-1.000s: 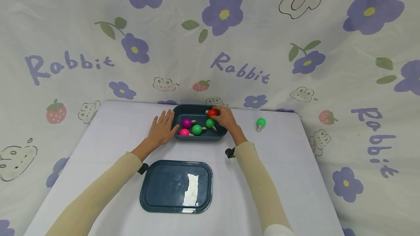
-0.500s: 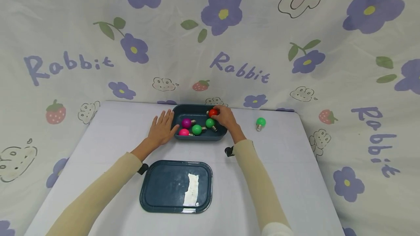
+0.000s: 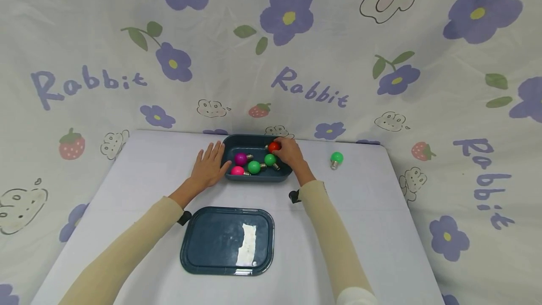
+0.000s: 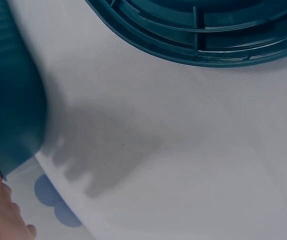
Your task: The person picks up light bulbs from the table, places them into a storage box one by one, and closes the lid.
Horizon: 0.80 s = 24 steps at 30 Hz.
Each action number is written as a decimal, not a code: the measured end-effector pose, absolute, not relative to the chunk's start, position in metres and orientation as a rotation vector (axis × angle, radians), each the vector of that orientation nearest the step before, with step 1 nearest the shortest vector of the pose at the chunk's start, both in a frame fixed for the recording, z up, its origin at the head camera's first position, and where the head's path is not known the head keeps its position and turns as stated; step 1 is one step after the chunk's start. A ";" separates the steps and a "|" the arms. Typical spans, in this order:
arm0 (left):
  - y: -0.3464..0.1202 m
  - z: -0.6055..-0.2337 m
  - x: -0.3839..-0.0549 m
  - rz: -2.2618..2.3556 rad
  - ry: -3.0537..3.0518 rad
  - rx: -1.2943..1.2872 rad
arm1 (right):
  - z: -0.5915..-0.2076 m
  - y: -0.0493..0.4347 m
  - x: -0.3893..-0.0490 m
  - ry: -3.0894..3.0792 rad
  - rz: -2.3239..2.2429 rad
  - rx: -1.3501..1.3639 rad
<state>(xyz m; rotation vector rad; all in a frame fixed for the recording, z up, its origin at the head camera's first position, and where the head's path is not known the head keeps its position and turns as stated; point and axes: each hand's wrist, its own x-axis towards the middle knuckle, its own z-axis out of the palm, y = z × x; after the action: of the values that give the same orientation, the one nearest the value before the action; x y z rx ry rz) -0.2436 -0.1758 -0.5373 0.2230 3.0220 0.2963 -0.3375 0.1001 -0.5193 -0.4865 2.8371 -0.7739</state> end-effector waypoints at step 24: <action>-0.175 -0.537 -0.245 0.269 3.026 0.225 | -0.518 0.098 -0.337 2.827 -0.720 -0.488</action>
<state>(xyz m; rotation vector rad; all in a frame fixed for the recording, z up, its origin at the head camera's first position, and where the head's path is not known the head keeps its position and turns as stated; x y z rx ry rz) -0.2447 -0.1753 -0.5365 0.2249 3.0261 0.2689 -0.3373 0.0980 -0.5180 -0.4877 2.8270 -0.7199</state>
